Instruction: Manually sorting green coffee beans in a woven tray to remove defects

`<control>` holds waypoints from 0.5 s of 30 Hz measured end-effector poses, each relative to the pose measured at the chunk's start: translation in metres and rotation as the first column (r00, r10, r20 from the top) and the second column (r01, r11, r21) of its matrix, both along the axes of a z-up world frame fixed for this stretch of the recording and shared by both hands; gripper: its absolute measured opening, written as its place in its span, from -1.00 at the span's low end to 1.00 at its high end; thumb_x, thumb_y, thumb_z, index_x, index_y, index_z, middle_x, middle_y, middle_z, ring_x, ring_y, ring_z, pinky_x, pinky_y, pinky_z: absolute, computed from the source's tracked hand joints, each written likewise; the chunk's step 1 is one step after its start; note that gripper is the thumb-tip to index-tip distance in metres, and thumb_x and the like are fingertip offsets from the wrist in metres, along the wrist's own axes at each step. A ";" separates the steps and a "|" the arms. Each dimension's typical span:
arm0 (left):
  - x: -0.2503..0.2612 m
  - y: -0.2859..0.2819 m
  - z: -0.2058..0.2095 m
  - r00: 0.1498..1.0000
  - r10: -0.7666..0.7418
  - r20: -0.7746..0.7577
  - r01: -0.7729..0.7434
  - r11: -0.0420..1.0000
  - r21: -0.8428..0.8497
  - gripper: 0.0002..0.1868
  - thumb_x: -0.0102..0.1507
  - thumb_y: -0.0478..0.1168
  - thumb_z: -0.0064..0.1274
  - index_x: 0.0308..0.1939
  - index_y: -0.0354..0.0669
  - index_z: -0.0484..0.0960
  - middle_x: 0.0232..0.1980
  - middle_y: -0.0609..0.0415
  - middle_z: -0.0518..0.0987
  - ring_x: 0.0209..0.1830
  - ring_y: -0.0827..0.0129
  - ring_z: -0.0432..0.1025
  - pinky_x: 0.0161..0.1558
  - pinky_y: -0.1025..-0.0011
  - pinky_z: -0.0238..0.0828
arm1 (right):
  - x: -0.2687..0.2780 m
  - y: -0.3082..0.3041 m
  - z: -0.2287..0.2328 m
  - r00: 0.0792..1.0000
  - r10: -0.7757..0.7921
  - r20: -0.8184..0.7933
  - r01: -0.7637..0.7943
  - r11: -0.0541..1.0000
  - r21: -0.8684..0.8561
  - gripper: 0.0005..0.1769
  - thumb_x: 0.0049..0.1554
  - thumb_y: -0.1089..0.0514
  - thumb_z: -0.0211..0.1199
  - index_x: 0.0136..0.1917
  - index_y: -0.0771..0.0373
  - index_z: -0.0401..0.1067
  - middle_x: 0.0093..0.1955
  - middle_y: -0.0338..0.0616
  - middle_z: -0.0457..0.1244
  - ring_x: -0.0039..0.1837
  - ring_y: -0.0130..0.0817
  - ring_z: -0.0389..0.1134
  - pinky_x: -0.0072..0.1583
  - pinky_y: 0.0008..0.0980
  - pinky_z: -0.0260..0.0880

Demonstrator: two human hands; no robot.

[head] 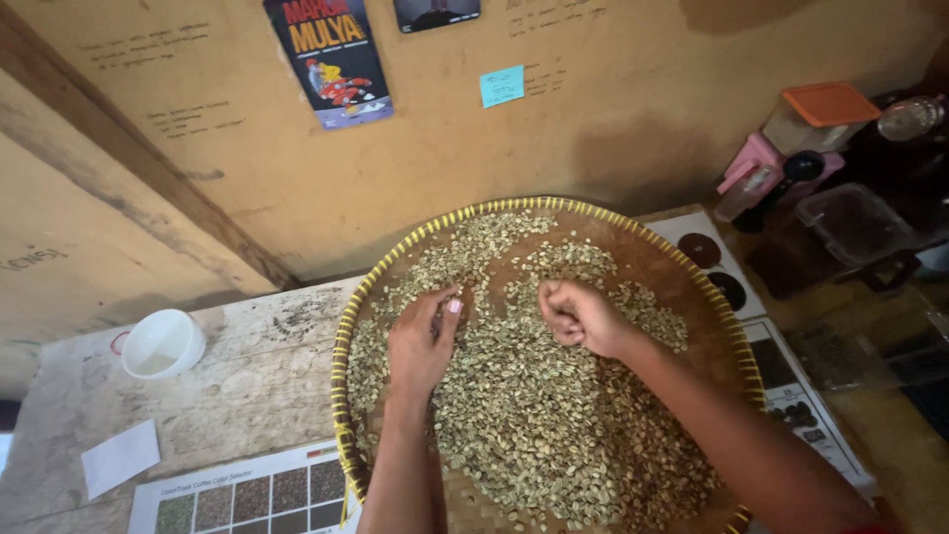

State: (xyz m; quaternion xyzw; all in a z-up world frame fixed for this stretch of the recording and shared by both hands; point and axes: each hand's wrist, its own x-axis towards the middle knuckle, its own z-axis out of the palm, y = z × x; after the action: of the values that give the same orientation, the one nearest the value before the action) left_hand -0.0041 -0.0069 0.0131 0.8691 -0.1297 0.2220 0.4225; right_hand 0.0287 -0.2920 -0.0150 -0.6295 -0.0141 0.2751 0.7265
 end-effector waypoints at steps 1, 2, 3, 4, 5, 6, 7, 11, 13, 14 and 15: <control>0.000 -0.001 0.002 1.000 0.018 -0.008 -0.018 1.000 0.004 -0.75 0.39 -0.07 0.06 0.05 -0.01 0.73 -0.19 0.04 0.72 -0.35 0.12 0.58 -0.21 0.18 0.52 | 0.004 -0.006 -0.006 0.977 -0.033 -0.211 0.090 0.960 0.265 -0.77 0.11 -0.06 0.05 -0.20 0.12 0.28 -0.48 -0.32 -0.16 -0.49 -0.52 -0.12 -0.51 -0.63 -0.07; -0.002 -0.001 0.008 1.000 0.005 -0.009 -0.004 1.000 0.002 -0.75 0.39 -0.07 0.06 0.05 -0.01 0.73 -0.19 0.04 0.72 -0.35 0.12 0.58 -0.21 0.18 0.52 | -0.003 -0.005 0.007 0.976 -0.047 -0.212 0.103 0.959 0.263 -0.77 0.11 -0.06 0.05 -0.20 0.12 0.28 -0.48 -0.32 -0.16 -0.49 -0.52 -0.12 -0.51 -0.63 -0.07; -0.003 -0.002 0.014 1.000 0.003 0.000 -0.003 1.000 0.017 -0.76 0.38 -0.08 0.07 0.06 -0.02 0.72 -0.17 0.01 0.71 -0.30 0.06 0.59 -0.18 0.16 0.52 | -0.010 -0.004 0.020 0.962 -0.044 -0.268 0.125 0.948 0.294 -0.80 0.09 -0.02 0.06 -0.19 0.13 0.31 -0.49 -0.30 -0.11 -0.50 -0.50 -0.09 -0.52 -0.59 -0.05; -0.004 -0.004 0.020 1.000 -0.005 0.009 0.005 0.999 0.034 -0.76 0.38 -0.09 0.08 0.06 -0.03 0.71 -0.14 -0.02 0.71 -0.24 0.01 0.59 -0.15 0.13 0.52 | -0.018 -0.004 0.033 0.945 -0.044 -0.325 0.155 0.933 0.324 -0.82 0.06 0.01 0.08 -0.19 0.15 0.35 -0.50 -0.28 -0.06 -0.50 -0.47 -0.06 -0.53 -0.55 -0.04; -0.004 -0.003 0.017 1.000 -0.025 0.008 0.025 0.999 0.034 -0.76 0.38 -0.09 0.08 0.06 -0.03 0.71 -0.14 -0.02 0.71 -0.24 0.01 0.59 -0.15 0.13 0.52 | -0.043 -0.005 0.035 0.943 -0.063 -0.326 0.174 0.930 0.324 -0.82 0.06 0.01 0.08 -0.19 0.15 0.35 -0.50 -0.28 -0.06 -0.50 -0.47 -0.06 -0.53 -0.55 -0.04; -0.003 -0.002 0.014 1.000 -0.024 0.005 0.024 0.999 0.025 -0.76 0.37 -0.10 0.08 0.06 -0.03 0.72 -0.14 -0.03 0.71 -0.22 0.00 0.60 -0.13 0.14 0.52 | -0.066 -0.005 0.036 0.928 0.006 -0.374 0.129 0.934 0.334 -0.83 0.04 0.08 0.05 -0.21 0.21 0.34 -0.51 -0.23 -0.05 -0.51 -0.49 -0.09 -0.52 -0.57 -0.07; -0.001 -0.002 0.011 1.000 -0.023 0.002 0.023 1.000 0.016 -0.76 0.37 -0.11 0.09 0.07 -0.02 0.73 -0.14 -0.04 0.72 -0.19 -0.01 0.60 -0.10 0.15 0.52 | -0.088 -0.004 0.038 0.905 0.075 -0.418 0.083 0.934 0.348 -0.84 0.01 0.15 0.03 -0.23 0.28 0.33 -0.52 -0.19 -0.03 -0.51 -0.51 -0.12 -0.52 -0.59 -0.10; 0.000 0.003 0.004 0.994 -0.091 -0.060 0.096 0.993 0.069 -0.65 0.43 -0.04 -0.11 0.14 -0.07 0.66 0.09 -0.01 0.69 0.06 0.16 0.57 0.09 0.25 0.42 | -0.154 -0.029 0.044 0.850 0.367 -0.377 0.030 0.682 0.731 -0.75 0.12 0.32 -0.10 -0.21 0.29 0.43 -0.45 -0.23 0.08 -0.50 -0.54 -0.15 -0.50 -0.52 -0.09; 0.000 0.001 0.003 0.996 -0.085 -0.041 0.087 0.995 0.048 -0.68 0.43 -0.08 -0.09 0.14 -0.09 0.66 0.10 0.02 0.69 0.07 0.23 0.57 0.11 0.29 0.44 | -0.173 -0.052 0.045 0.876 0.219 -0.429 0.035 0.859 0.510 -0.91 0.04 0.26 -0.01 -0.27 0.29 0.28 -0.41 -0.28 -0.07 -0.47 -0.62 -0.25 -0.46 -0.57 -0.31; -0.001 0.002 0.000 0.993 -0.105 -0.044 0.107 0.993 0.042 -0.68 0.43 -0.08 -0.09 0.14 -0.09 0.66 0.10 0.02 0.69 0.07 0.23 0.57 0.11 0.29 0.44 | -0.171 -0.075 0.040 0.879 0.199 -0.434 0.054 0.861 0.505 -0.91 0.04 0.26 -0.01 -0.27 0.29 0.28 -0.41 -0.28 -0.07 -0.47 -0.62 -0.25 -0.46 -0.57 -0.31; -0.001 0.003 -0.003 0.996 -0.087 -0.037 0.088 0.995 0.035 -0.70 0.43 -0.11 -0.08 0.14 -0.09 0.66 0.11 0.04 0.69 0.09 0.25 0.57 0.15 0.32 0.42 | -0.171 -0.099 0.035 0.941 0.010 -0.339 0.086 0.959 0.269 -0.94 0.02 0.25 0.03 -0.28 0.25 0.29 -0.43 -0.28 -0.05 -0.47 -0.58 -0.19 -0.43 -0.52 -0.31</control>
State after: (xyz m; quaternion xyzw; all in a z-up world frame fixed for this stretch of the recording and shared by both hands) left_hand -0.0051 -0.0038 0.0099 0.8740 -0.1641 0.1853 0.4181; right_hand -0.1421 -0.3910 0.0196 -0.4642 0.0838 0.3596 0.8051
